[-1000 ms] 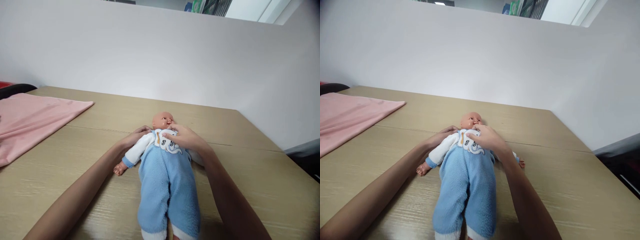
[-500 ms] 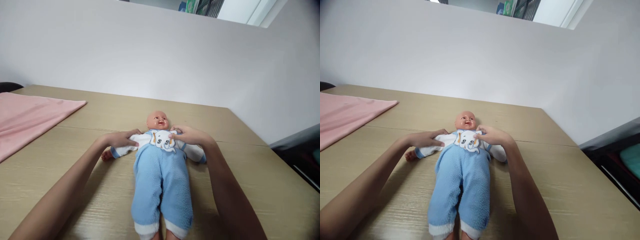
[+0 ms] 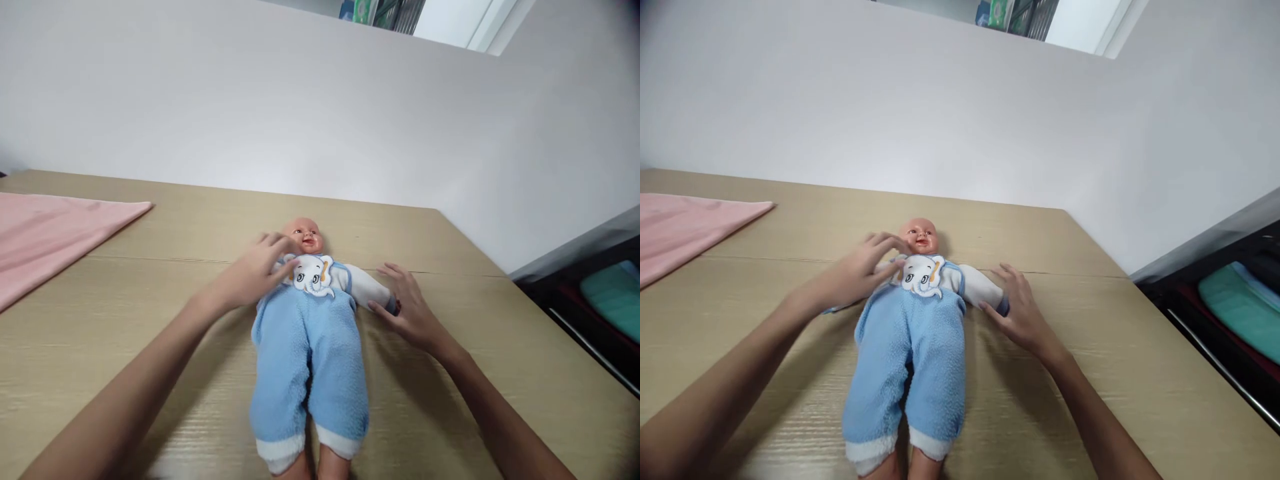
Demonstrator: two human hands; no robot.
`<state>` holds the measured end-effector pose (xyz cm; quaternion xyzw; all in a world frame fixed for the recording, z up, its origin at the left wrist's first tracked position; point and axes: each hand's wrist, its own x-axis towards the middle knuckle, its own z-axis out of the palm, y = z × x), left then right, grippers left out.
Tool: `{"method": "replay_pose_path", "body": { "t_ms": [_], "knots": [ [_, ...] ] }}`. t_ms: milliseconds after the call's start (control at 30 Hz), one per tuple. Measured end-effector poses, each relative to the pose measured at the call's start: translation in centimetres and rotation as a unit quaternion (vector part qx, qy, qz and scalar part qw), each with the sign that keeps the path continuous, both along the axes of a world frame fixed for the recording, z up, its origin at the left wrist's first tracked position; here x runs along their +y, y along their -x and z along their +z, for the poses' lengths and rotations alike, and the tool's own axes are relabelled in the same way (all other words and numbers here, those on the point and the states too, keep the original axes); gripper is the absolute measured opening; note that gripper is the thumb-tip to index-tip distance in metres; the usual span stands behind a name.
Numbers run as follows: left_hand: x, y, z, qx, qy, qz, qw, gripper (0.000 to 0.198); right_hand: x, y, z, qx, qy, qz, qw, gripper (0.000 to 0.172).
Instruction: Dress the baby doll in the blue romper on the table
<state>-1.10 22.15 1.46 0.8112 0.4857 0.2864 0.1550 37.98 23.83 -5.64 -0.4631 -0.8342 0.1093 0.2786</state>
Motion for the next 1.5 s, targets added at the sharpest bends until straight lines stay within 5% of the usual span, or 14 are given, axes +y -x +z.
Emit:
{"method": "replay_pose_path", "body": {
  "t_ms": [133, 267, 500, 700, 900, 1133, 1267, 1433, 1500],
  "knots": [
    [1.6, -7.7, -0.7, 0.053, -0.088, -0.076, 0.992, 0.029, -0.6, -2.9, -1.6, 0.009, 0.051, 0.030, 0.998, 0.062],
    [5.2, -11.2, -2.8, 0.128, -0.082, -0.076, 0.985, 0.017, -0.7, -3.6, -1.3, 0.062, 0.147, 0.032, 0.987, 0.047],
    [5.8, -10.4, -3.2, -0.039, -0.047, -0.222, 0.973, 0.029, -0.5, -0.9, -0.5, 0.312, 0.130, -0.057, 0.939, 0.049],
    [4.9, -10.0, -3.0, 0.000, -0.128, -0.283, 0.950, 0.048, 0.9, 4.4, 1.6, 0.403, 0.165, -0.044, 0.899, 0.050],
    [4.4, -9.8, -3.3, -0.031, -0.181, -0.252, 0.950, 0.047, -0.2, 7.7, 0.8, 0.222, 0.090, 0.015, 0.971, 0.022],
    [5.5, -10.6, -3.9, -0.176, -0.102, -0.158, 0.966, 0.027, 0.1, 5.5, -0.1, 0.206, 0.038, 0.087, 0.974, 0.020],
    [5.6, -10.8, -4.1, -0.154, -0.088, -0.125, 0.976, 0.025, 0.6, 4.6, -0.8, 0.323, 0.142, 0.113, 0.929, 0.023],
    [5.3, -11.1, -4.1, -0.118, -0.035, -0.123, 0.985, 0.020, 0.3, 6.4, -1.3, 0.512, 0.320, 0.046, 0.796, 0.026],
    [5.3, -11.2, -4.2, -0.120, -0.024, -0.108, 0.987, 0.018, 0.4, 7.2, -1.6, 0.542, 0.344, 0.010, 0.766, 0.032]
  ]
}}
